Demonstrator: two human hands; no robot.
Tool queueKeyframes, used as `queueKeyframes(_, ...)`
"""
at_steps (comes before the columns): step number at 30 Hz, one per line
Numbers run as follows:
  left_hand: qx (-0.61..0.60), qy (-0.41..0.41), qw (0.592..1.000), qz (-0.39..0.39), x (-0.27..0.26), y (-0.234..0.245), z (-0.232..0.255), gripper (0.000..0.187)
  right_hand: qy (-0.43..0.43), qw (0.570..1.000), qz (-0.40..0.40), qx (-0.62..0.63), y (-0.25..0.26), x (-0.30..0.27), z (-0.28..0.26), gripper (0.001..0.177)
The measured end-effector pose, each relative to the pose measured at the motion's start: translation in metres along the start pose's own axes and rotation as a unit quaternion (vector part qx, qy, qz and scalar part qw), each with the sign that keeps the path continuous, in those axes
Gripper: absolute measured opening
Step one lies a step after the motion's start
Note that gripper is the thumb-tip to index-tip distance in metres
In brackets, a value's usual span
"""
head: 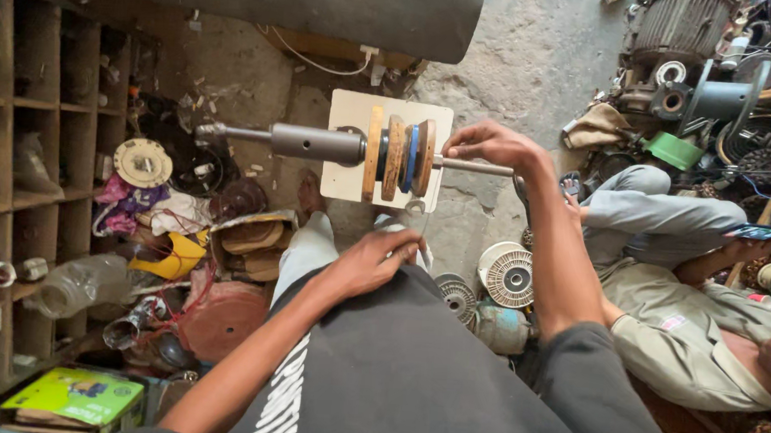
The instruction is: The person winds copper wire onto a wooden spool by hand, then secures the spool onto a metal rod using a wrench. The person manipulates the wire and spool throughout the process.
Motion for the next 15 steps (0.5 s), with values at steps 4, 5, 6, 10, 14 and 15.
queueKeyframes(4, 0.017, 0.008, 0.999, 0.039, 0.000, -0.003, -0.002, 0.024, -0.008, 0.993, 0.057, 0.100, -0.022, 0.006, 0.041, 0.025)
queueKeyframes(5, 0.025, 0.017, 0.999, 0.042, 0.001, -0.003, -0.003, 0.024, 0.006, 0.993, 0.078, 0.093, -0.038, 0.001, 0.047, 0.025)
queueKeyframes(6, 0.039, 0.002, 0.998, 0.056, 0.003, -0.002, -0.003, 0.024, 0.021, 0.991, 0.101, 0.083, -0.055, -0.007, 0.049, 0.026)
queueKeyframes(10, 0.082, -0.018, 0.992, 0.096, -0.001, -0.006, -0.004, 0.023, 0.059, 0.949, 0.282, 0.128, -0.126, -0.051, 0.034, 0.022)
queueKeyframes(14, 0.128, -0.014, 0.989, 0.073, 0.002, -0.009, -0.008, 0.025, 0.077, 0.871, 0.480, 0.068, -0.168, -0.073, -0.015, 0.024)
queueKeyframes(15, 0.131, -0.018, 0.989, 0.072, 0.001, -0.011, -0.007, 0.026, 0.057, 0.859, 0.507, 0.030, -0.174, -0.076, -0.030, 0.024)
Point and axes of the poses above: each hand's wrist, its own x-axis towards the middle knuckle, its own y-axis out of the back of the hand, z = x × y, the point moved 2 cm from there along x, towards the middle knuckle, and after that the axes turned 6 degrees about x, right-handed, at the moved point
